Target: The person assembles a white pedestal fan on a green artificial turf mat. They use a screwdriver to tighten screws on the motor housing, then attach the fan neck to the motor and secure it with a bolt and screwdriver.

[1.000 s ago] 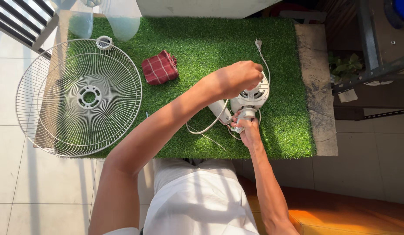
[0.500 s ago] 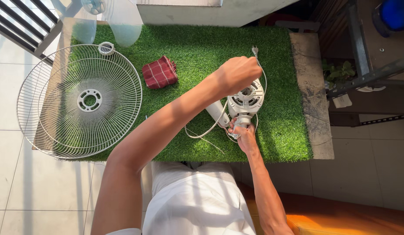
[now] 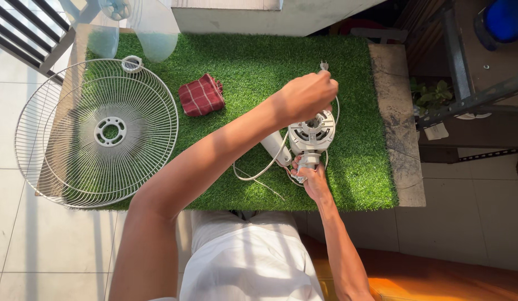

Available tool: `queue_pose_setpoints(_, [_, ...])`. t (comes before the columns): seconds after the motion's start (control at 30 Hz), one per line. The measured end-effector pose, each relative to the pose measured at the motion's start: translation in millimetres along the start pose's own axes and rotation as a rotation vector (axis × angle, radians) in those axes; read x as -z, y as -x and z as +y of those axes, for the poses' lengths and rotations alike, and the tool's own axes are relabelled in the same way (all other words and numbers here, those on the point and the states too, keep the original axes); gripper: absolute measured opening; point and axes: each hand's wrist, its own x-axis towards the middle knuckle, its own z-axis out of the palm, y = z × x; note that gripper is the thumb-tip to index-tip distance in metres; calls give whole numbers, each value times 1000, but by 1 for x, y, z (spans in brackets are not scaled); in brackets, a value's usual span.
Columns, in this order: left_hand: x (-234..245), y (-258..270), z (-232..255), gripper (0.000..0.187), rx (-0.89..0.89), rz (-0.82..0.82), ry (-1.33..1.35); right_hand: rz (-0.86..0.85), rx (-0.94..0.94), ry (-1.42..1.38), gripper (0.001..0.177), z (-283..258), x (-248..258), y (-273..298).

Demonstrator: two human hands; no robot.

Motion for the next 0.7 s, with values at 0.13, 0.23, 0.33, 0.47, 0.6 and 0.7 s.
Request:
queue_pose_setpoints(0.13, [0,3,-9,14,12,-47,-154,39,-40,12,48,-1,0,4])
queue_pose_setpoints(0.23, [-4,0,-16,8,-190,-19,-154,32,-46,38,47,-2,1,4])
queue_pose_setpoints(0.33, [-7,-6,-17,10,-300,-57,-128,52,-63,75,48,-1,2,5])
queue_pose_setpoints(0.47, [-1,-8,-12,6,-391,-115,-142,46,-58,71,47,0,3,4])
queue_pose_setpoints(0.6, [14,-2,0,47,-338,-147,-72,42,-66,62,47,-1,4,4])
queue_pose_setpoints(0.7, [23,-1,9,49,-231,20,-12,39,-67,71,47,-2,4,4])
